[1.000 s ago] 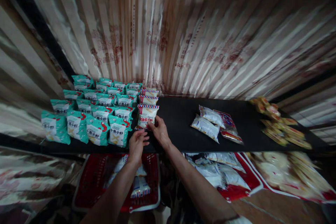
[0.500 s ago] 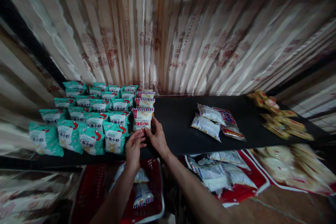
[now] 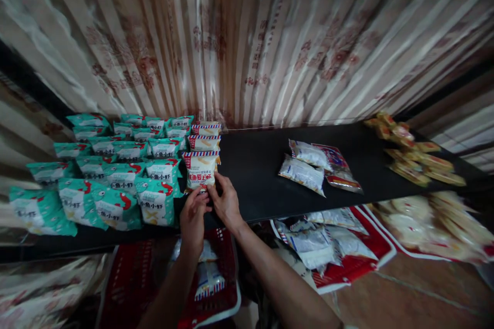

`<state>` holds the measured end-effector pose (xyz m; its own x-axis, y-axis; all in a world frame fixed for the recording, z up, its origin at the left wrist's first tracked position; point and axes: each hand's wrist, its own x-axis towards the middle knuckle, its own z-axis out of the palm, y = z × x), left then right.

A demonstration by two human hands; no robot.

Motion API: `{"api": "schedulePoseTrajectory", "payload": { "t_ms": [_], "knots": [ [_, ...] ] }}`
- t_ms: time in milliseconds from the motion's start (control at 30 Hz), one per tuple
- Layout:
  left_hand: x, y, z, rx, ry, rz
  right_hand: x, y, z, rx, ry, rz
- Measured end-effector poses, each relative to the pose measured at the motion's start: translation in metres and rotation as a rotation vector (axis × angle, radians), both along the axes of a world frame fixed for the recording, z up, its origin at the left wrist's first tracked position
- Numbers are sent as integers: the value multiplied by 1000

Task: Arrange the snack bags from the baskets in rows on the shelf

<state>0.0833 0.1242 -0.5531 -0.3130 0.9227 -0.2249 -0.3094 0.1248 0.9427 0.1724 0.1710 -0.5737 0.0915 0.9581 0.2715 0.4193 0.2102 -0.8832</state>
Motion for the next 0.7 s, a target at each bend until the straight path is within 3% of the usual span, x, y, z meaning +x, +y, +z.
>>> {"api": "schedulePoseTrajectory", "payload": {
  "t_ms": [167,300,500,700],
  "knots": [
    [2,-3,3,-19,64,1,5,-4,15,102,-89,-56],
    [9,-7,16,-17,116,-52,30,1,37,240,-181,-137],
    [28,-12,36,-56,135,-84,121,7,54,299,-472,-302],
    [53,-13,43,-73,95,-105,228,-13,27,179,-803,-425]
  ]
}}
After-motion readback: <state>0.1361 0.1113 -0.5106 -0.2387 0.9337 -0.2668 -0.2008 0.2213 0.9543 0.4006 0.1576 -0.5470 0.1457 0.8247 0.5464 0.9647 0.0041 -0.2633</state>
